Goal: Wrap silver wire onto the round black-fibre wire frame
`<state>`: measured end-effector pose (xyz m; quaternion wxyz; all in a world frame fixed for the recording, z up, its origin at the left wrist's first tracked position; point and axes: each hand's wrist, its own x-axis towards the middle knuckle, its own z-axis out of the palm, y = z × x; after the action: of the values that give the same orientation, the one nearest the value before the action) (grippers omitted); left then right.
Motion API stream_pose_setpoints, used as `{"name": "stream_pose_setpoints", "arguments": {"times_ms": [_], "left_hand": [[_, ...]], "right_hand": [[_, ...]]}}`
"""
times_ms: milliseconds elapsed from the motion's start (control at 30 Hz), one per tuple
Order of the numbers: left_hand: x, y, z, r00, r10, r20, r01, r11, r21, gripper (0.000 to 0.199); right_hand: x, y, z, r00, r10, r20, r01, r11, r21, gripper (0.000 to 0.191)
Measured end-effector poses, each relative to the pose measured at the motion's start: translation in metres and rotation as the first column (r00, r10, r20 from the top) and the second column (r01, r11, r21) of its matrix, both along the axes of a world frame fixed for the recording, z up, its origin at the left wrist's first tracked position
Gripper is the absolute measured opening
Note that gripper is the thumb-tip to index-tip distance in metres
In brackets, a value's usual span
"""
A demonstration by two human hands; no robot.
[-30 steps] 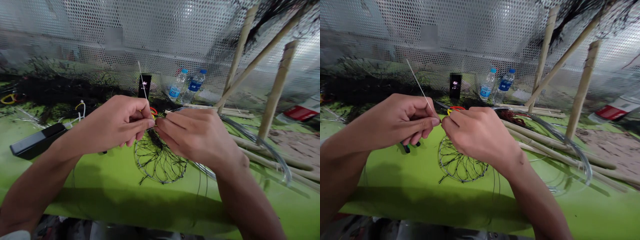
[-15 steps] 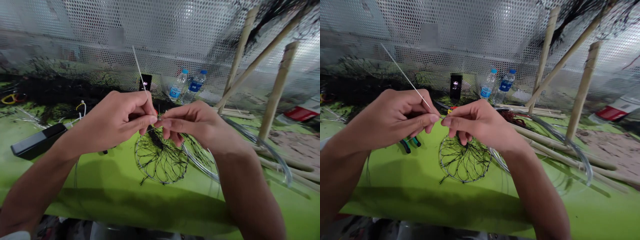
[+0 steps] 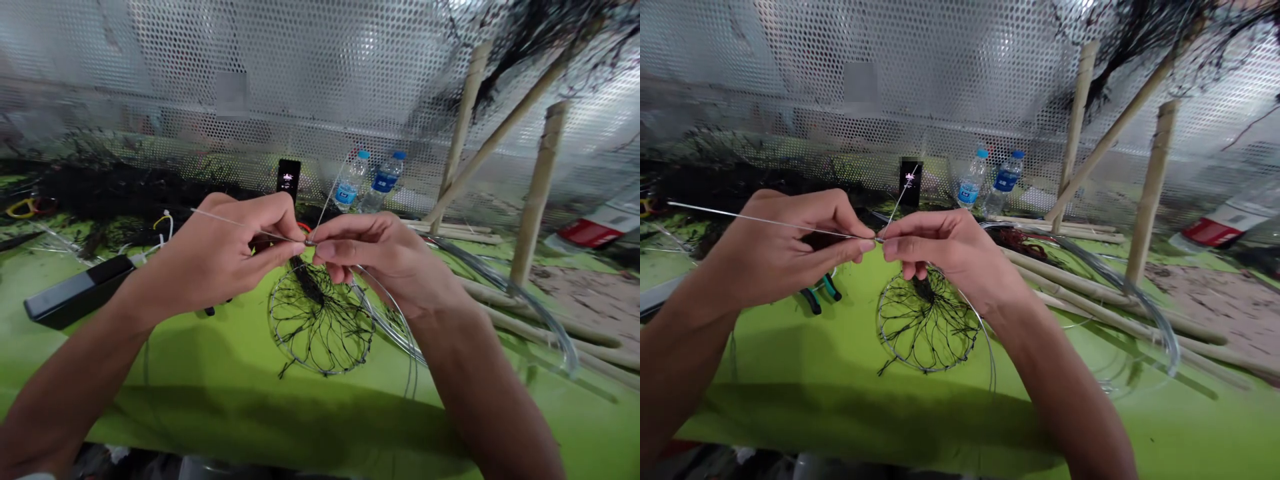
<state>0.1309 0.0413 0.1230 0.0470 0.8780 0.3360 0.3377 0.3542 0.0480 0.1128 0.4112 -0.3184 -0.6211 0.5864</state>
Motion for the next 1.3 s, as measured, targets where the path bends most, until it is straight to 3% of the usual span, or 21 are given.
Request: {"name": "stream_pose_setpoints", "arguments": {"times_ms": [100, 233, 300, 400, 433, 533, 600, 800, 967, 1067, 1167, 1300], "left_hand": [[0.0, -0.001, 0.001, 1.0, 0.006, 0.02, -0.006, 1.0, -0.02, 0.01], [-0.001, 0.001, 0.0, 0.997, 0.01, 0.08, 0.004, 0.985, -0.173, 0.009], [-0.002, 0.003, -0.001, 0.995, 0.009, 0.097, 0.016, 0.966, -0.257, 0.011], [-0.002, 0.006, -0.002, 0.992, 0.009, 0.127, 0.033, 0.945, -0.324, 0.015], [-0.002, 0.006, -0.003, 0.991, 0.012, 0.133, 0.032, 0.944, -0.329, 0.015], [0.0, 0.006, -0.004, 0.994, 0.029, 0.11, 0.004, 0.957, -0.291, 0.01], [0.001, 0.004, -0.004, 0.997, 0.039, 0.074, -0.02, 0.97, -0.241, 0.009], [0.003, 0.0, -0.001, 0.999, 0.029, 0.015, -0.027, 0.992, -0.121, 0.013], [0.004, 0.0, -0.002, 1.0, 0.03, 0.007, -0.029, 0.994, -0.102, 0.004], [0.005, 0.002, -0.005, 0.999, 0.049, 0.023, -0.047, 0.995, -0.093, 0.006], [0.005, 0.004, -0.008, 0.996, 0.058, 0.073, -0.051, 0.994, -0.097, 0.004], [0.004, 0.008, -0.011, 0.993, 0.048, 0.106, -0.034, 0.991, -0.13, 0.004]], "right_hand": [[0.0, 0.001, -0.003, 0.999, -0.041, 0.02, 0.039, 0.993, 0.108, 0.012], [-0.003, 0.0, -0.008, 0.992, -0.101, 0.073, 0.074, 0.95, 0.302, 0.01], [-0.004, -0.002, -0.01, 0.972, -0.197, 0.132, 0.112, 0.872, 0.476, 0.006], [-0.006, -0.004, -0.011, 0.907, -0.375, 0.19, 0.142, 0.697, 0.702, 0.01], [-0.005, -0.004, -0.012, 0.903, -0.383, 0.197, 0.139, 0.692, 0.708, 0.01], [-0.004, 0.0, -0.011, 0.956, -0.209, 0.207, 0.075, 0.853, 0.516, 0.008], [-0.002, 0.002, -0.01, 0.975, -0.119, 0.188, 0.033, 0.913, 0.406, 0.011], [0.001, -0.002, -0.003, 0.921, -0.213, 0.327, 0.014, 0.855, 0.518, 0.019], [0.0, 0.0, -0.006, 0.962, -0.032, 0.272, -0.064, 0.939, 0.338, 0.027], [-0.002, 0.004, -0.009, 0.972, -0.017, 0.235, -0.048, 0.962, 0.267, 0.025], [-0.004, 0.005, -0.012, 0.976, -0.077, 0.205, -0.007, 0.925, 0.381, 0.013], [-0.005, 0.007, -0.016, 0.961, -0.175, 0.213, 0.017, 0.808, 0.588, 0.004]]}}
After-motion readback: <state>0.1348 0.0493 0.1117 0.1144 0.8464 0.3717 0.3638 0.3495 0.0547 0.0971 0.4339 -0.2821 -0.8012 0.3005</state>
